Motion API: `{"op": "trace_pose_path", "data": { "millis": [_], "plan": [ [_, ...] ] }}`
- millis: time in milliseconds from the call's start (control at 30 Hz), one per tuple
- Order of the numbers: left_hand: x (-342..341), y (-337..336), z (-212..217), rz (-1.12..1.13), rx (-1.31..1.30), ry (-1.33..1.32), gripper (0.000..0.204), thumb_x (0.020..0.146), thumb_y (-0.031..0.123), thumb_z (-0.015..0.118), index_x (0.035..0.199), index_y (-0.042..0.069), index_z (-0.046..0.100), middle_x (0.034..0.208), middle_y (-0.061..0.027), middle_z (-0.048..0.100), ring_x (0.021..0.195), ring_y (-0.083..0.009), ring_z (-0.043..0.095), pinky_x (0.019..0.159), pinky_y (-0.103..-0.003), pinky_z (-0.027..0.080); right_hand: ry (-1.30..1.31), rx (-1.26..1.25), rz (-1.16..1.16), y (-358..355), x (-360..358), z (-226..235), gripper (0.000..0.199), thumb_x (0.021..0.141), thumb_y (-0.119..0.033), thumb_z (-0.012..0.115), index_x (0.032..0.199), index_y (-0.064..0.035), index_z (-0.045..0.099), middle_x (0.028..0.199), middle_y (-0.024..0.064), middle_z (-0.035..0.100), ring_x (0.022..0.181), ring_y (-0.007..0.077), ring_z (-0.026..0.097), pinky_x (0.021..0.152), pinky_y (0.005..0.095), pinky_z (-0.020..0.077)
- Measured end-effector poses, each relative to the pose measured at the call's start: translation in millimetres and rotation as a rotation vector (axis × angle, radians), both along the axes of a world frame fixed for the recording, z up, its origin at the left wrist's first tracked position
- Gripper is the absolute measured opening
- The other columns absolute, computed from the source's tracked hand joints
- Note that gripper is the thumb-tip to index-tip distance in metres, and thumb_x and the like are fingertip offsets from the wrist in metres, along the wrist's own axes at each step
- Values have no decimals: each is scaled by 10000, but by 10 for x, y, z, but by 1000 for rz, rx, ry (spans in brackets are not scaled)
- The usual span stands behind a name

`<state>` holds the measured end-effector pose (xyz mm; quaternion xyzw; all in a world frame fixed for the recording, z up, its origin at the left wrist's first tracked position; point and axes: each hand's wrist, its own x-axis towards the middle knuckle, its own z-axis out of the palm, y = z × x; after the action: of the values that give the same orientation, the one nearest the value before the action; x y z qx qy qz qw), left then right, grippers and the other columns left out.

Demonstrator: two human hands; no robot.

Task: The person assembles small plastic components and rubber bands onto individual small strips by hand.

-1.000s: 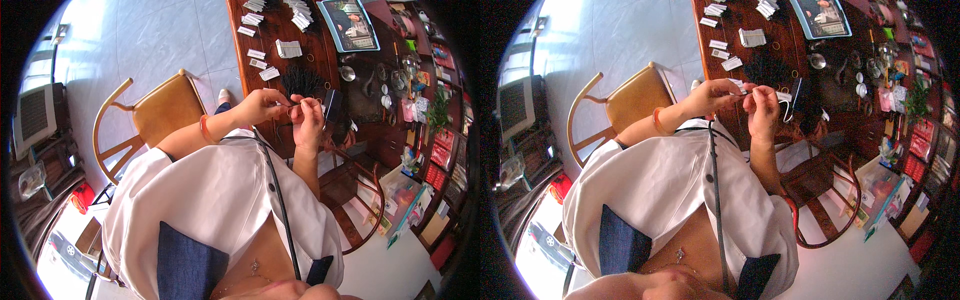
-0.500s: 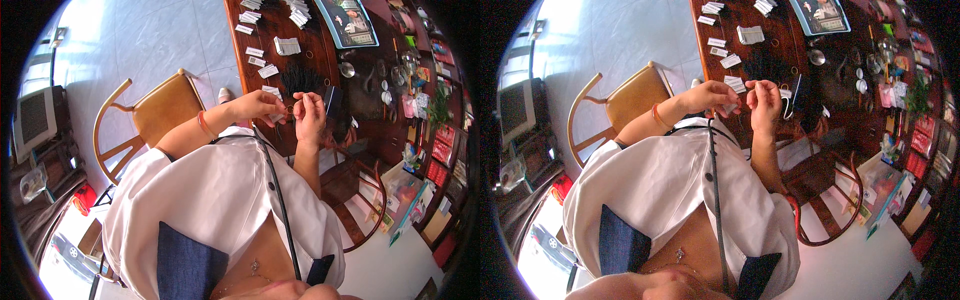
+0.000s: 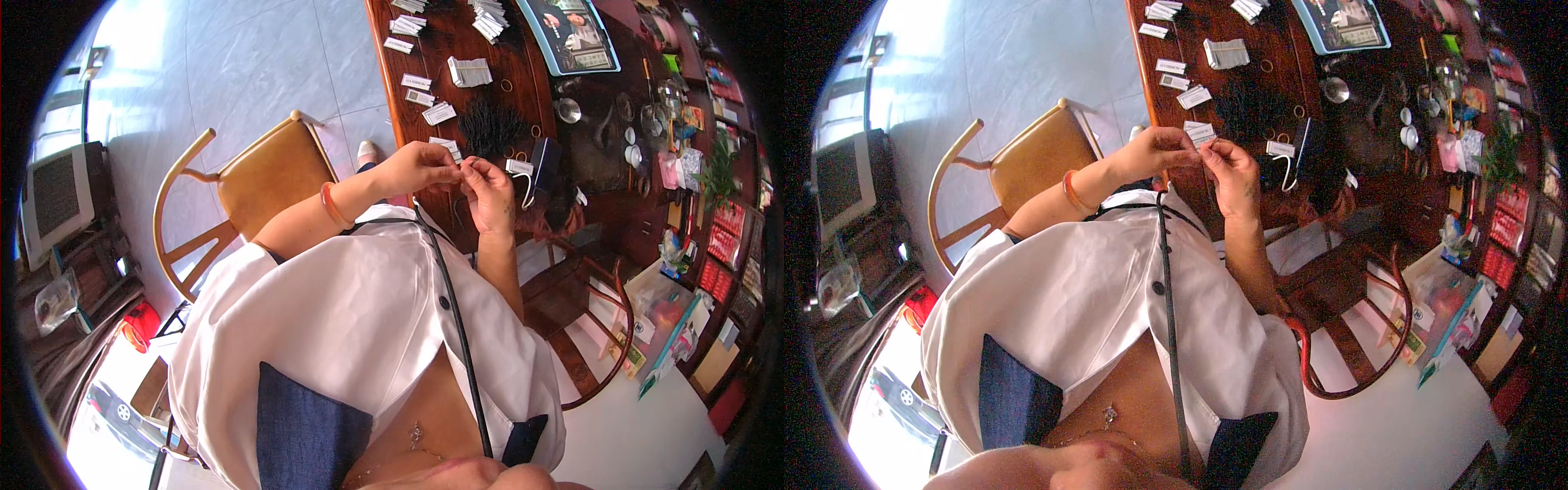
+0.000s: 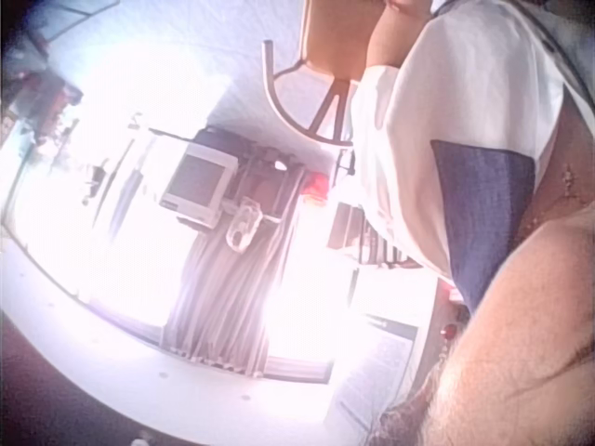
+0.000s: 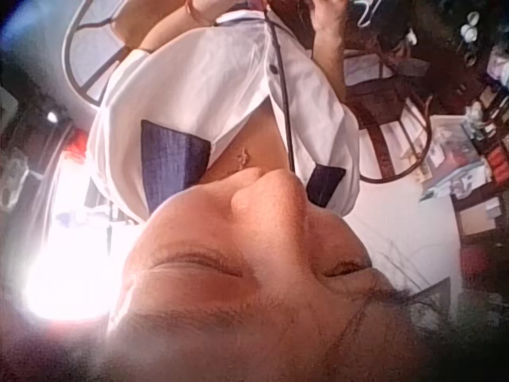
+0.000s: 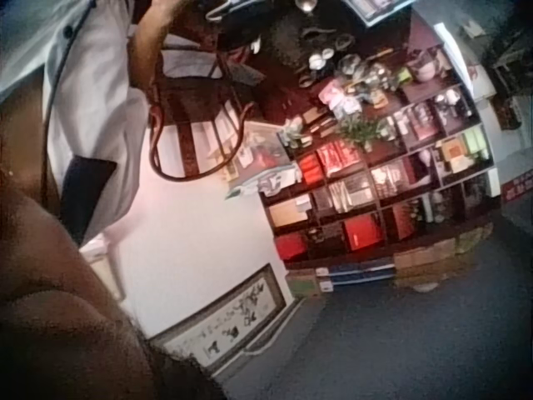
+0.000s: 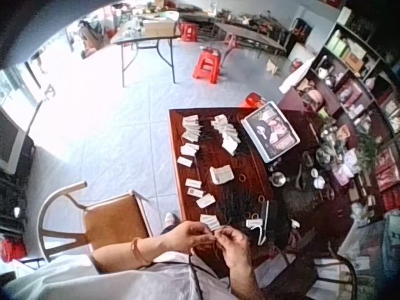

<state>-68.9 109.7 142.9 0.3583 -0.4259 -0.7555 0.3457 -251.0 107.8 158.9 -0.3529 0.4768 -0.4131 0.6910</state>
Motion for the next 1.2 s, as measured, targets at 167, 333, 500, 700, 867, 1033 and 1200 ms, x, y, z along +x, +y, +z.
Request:
{"op": "trace_pose_path", "data": {
  "millis": [167,333,500,700,867,1033,1200],
  "plan": [
    [131,2,67,-120,25,-135,156,851,156,611,895,8,582,816,-29,610,719,-98,586,572,-246,494,-104,100,-71,-18,-55,-125,107,784,-104,680,849,-28,639,670,-37,562,555,28,435,512,178,334],
    [178,12,-459,77,-80,-134,179,852,153,607,959,11,588,753,-46,612,690,-125,593,544,-263,509,363,-14,141,-179,133,-420,169,760,-152,707,817,-10,635,653,-11,559,587,61,492,547,196,385],
    [362,-524,-1055,66,25,-493,215,845,142,608,1014,12,580,920,-84,634,817,-131,601,645,-244,514,835,-300,194,-627,189,-866,335,740,-248,719,942,-11,596,881,88,595,726,189,593,639,306,476],
    [336,-1052,-1439,81,-385,-749,194,828,162,590,973,37,620,964,-117,642,900,-220,621,768,-320,487,1500,-266,346,-900,498,-946,689,634,-455,744,1147,-94,462,1107,129,489,960,343,554,726,468,479],
    [313,-1330,-1738,218,-346,-766,251,774,102,598,1020,52,607,1012,-133,622,943,-292,596,829,-358,466,1512,-305,394,-972,582,-981,595,643,-409,751,1078,-104,484,1093,101,490,904,333,586,702,464,487],
    [254,-1329,-1261,243,-554,-909,273,757,74,598,1030,56,596,1056,-148,595,1024,-330,542,871,-361,444,1541,-369,321,-933,470,-972,561,658,-389,744,1078,-110,497,1083,89,498,854,323,605,669,458,495],
    [135,-1006,-1140,93,-147,-600,282,834,206,619,1033,8,584,977,-114,622,846,-200,616,717,-326,505,1387,-637,261,-766,307,-903,624,662,-415,735,1147,-104,494,1085,100,503,849,311,605,657,411,503]
  ]
}}
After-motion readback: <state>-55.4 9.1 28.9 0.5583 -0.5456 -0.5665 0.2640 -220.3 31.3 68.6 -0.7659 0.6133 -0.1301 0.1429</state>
